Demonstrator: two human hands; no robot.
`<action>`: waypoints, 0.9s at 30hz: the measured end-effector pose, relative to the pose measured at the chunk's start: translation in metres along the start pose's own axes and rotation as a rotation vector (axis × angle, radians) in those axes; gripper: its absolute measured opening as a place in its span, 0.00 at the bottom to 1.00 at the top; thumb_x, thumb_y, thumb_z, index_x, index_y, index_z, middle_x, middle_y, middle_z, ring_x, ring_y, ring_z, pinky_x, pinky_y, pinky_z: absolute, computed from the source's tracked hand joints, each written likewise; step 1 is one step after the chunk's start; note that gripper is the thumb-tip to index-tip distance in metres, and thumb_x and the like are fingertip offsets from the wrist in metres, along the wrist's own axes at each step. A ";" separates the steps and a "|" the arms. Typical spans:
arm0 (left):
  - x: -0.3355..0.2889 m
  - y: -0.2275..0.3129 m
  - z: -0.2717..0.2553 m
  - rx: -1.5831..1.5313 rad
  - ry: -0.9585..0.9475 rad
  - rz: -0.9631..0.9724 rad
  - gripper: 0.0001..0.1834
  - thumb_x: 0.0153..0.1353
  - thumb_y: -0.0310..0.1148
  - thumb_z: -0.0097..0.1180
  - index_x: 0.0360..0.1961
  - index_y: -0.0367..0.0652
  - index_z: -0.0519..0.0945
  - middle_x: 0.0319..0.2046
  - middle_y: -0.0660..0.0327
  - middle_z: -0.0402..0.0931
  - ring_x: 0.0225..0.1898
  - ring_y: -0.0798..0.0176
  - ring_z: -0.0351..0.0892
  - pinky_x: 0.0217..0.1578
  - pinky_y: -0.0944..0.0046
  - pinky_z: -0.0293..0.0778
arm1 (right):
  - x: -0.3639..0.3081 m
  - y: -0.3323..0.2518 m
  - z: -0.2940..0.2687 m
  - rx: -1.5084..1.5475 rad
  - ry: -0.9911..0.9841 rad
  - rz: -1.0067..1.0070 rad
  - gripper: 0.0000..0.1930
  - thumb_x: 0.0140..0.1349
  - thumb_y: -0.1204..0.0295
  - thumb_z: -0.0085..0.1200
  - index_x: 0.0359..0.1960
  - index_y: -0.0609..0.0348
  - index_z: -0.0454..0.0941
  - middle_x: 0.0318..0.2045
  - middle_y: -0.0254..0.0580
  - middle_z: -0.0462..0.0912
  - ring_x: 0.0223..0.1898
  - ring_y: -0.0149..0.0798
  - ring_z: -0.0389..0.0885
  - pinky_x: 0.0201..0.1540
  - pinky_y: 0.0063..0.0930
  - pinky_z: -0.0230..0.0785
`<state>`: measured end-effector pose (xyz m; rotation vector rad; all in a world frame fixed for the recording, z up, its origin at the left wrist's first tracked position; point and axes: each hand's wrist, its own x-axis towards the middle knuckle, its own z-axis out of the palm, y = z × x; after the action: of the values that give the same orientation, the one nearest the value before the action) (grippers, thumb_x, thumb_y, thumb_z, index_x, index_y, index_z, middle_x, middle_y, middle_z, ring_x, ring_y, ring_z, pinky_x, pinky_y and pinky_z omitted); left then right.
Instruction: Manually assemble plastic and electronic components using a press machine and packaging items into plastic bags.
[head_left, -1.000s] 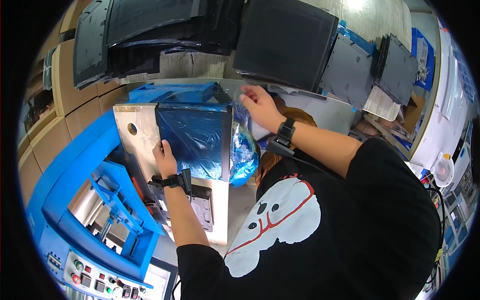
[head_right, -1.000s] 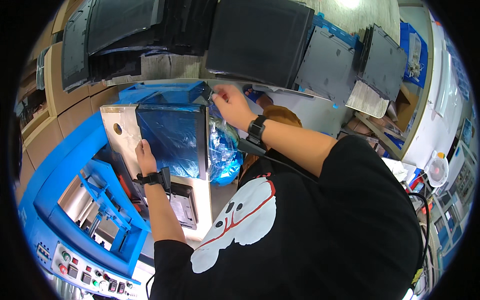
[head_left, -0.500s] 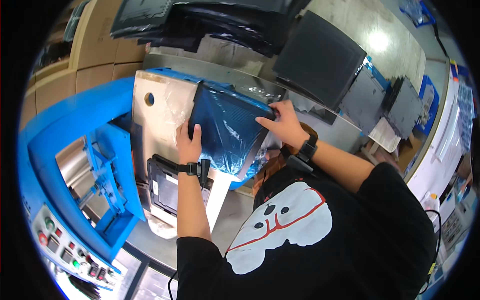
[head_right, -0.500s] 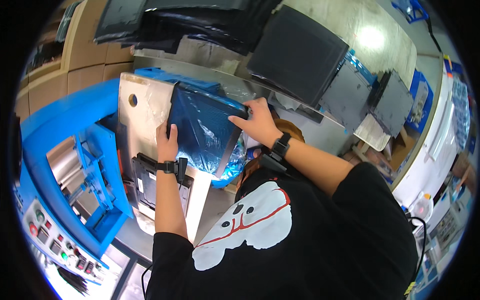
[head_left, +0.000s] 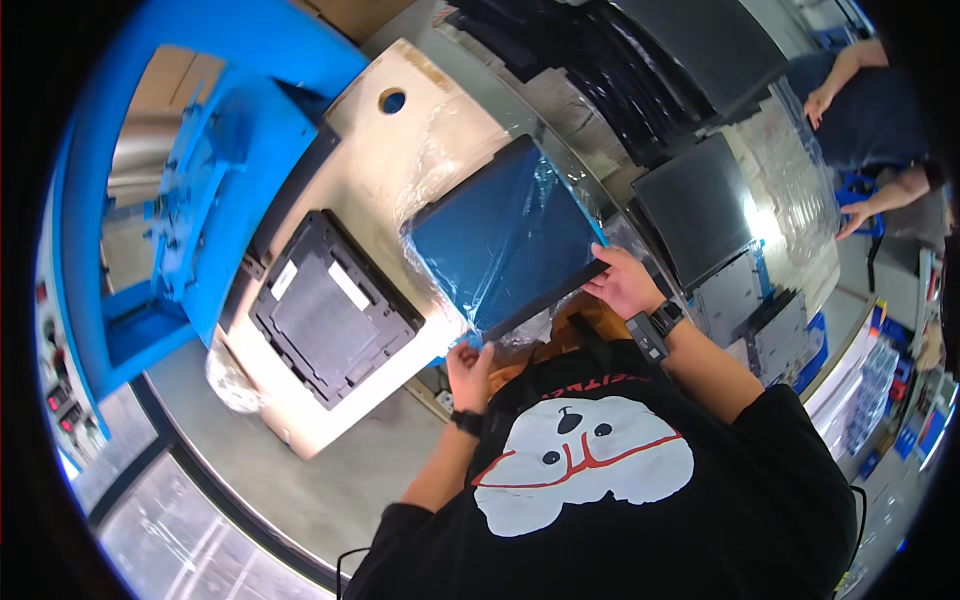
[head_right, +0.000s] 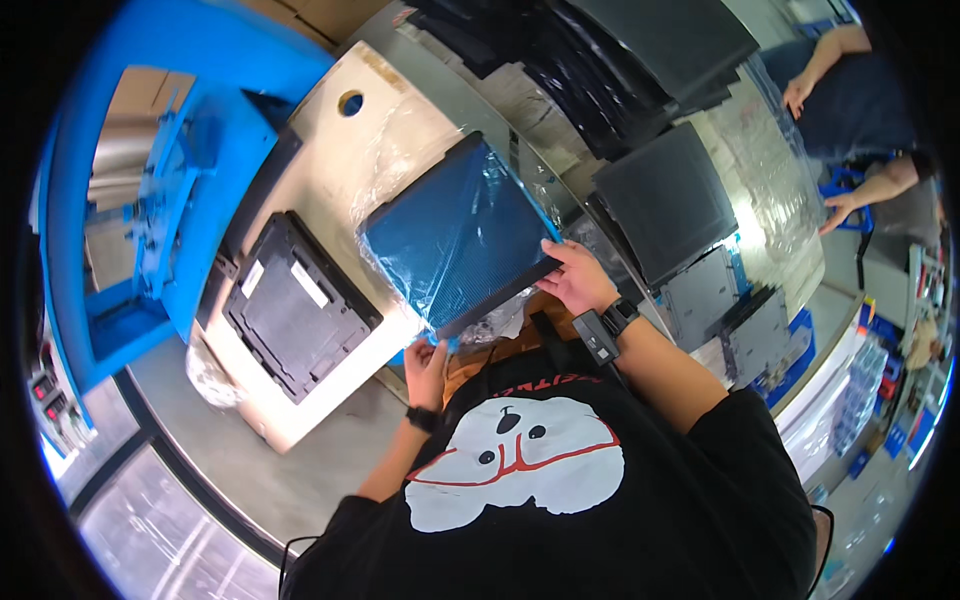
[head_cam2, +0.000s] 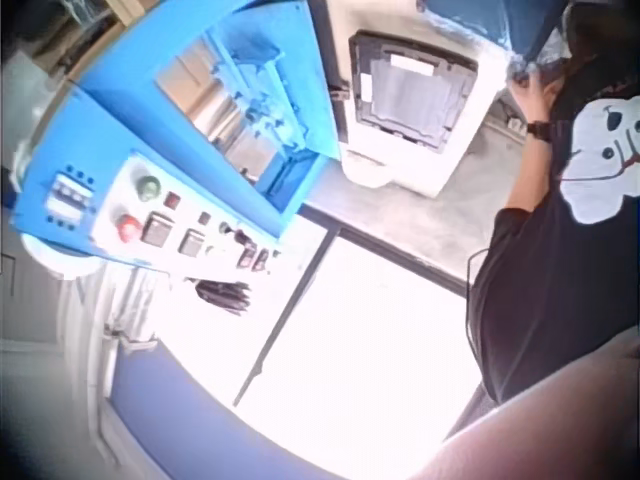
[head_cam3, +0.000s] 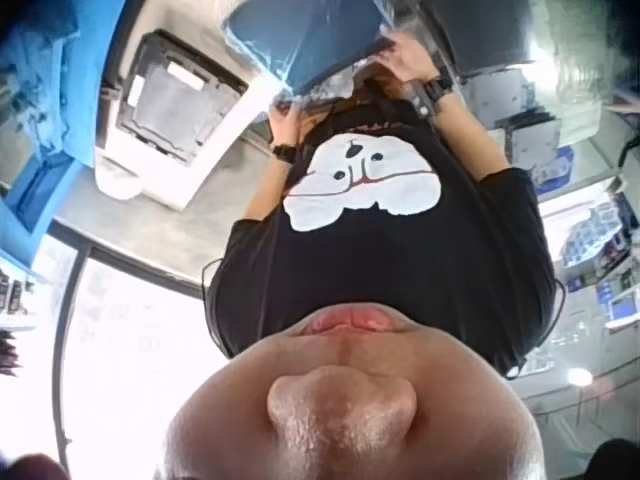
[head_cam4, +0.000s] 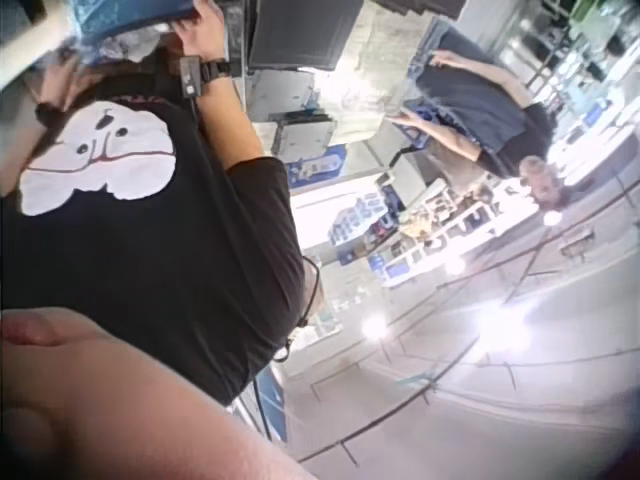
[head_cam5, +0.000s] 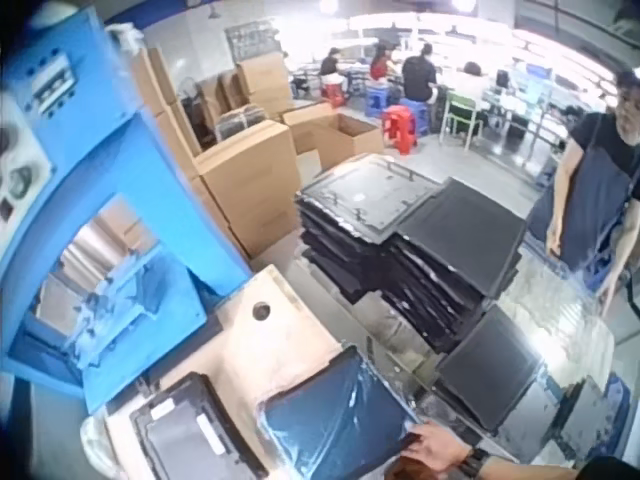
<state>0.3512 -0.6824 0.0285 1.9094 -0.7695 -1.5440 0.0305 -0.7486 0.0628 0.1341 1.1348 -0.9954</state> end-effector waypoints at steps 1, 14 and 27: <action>0.006 0.002 0.010 0.082 -0.068 0.044 0.31 0.54 0.34 0.69 0.54 0.33 0.66 0.46 0.56 0.71 0.46 0.64 0.73 0.46 0.67 0.72 | -0.002 0.002 0.001 0.091 -0.032 0.034 0.18 0.60 0.63 0.61 0.48 0.54 0.72 0.46 0.37 0.79 0.50 0.41 0.78 0.58 0.46 0.64; 0.044 -0.044 0.048 -0.297 -0.293 0.219 0.13 0.54 0.15 0.61 0.41 0.38 0.79 0.41 0.62 0.82 0.43 0.69 0.79 0.45 0.67 0.74 | 0.007 0.032 0.035 0.125 0.067 0.071 0.19 0.63 0.62 0.59 0.51 0.56 0.73 0.52 0.42 0.77 0.57 0.45 0.72 0.64 0.46 0.61; 0.041 -0.047 0.054 -0.270 -0.074 0.067 0.15 0.56 0.23 0.61 0.46 0.36 0.77 0.41 0.60 0.82 0.43 0.65 0.80 0.44 0.64 0.75 | -0.050 -0.019 0.046 0.029 0.054 -0.129 0.19 0.64 0.67 0.54 0.55 0.59 0.72 0.51 0.42 0.79 0.53 0.43 0.77 0.58 0.45 0.67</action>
<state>0.3094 -0.6844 -0.0423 1.6237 -0.6147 -1.5962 0.0453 -0.7556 0.1309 0.1130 1.1901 -1.1287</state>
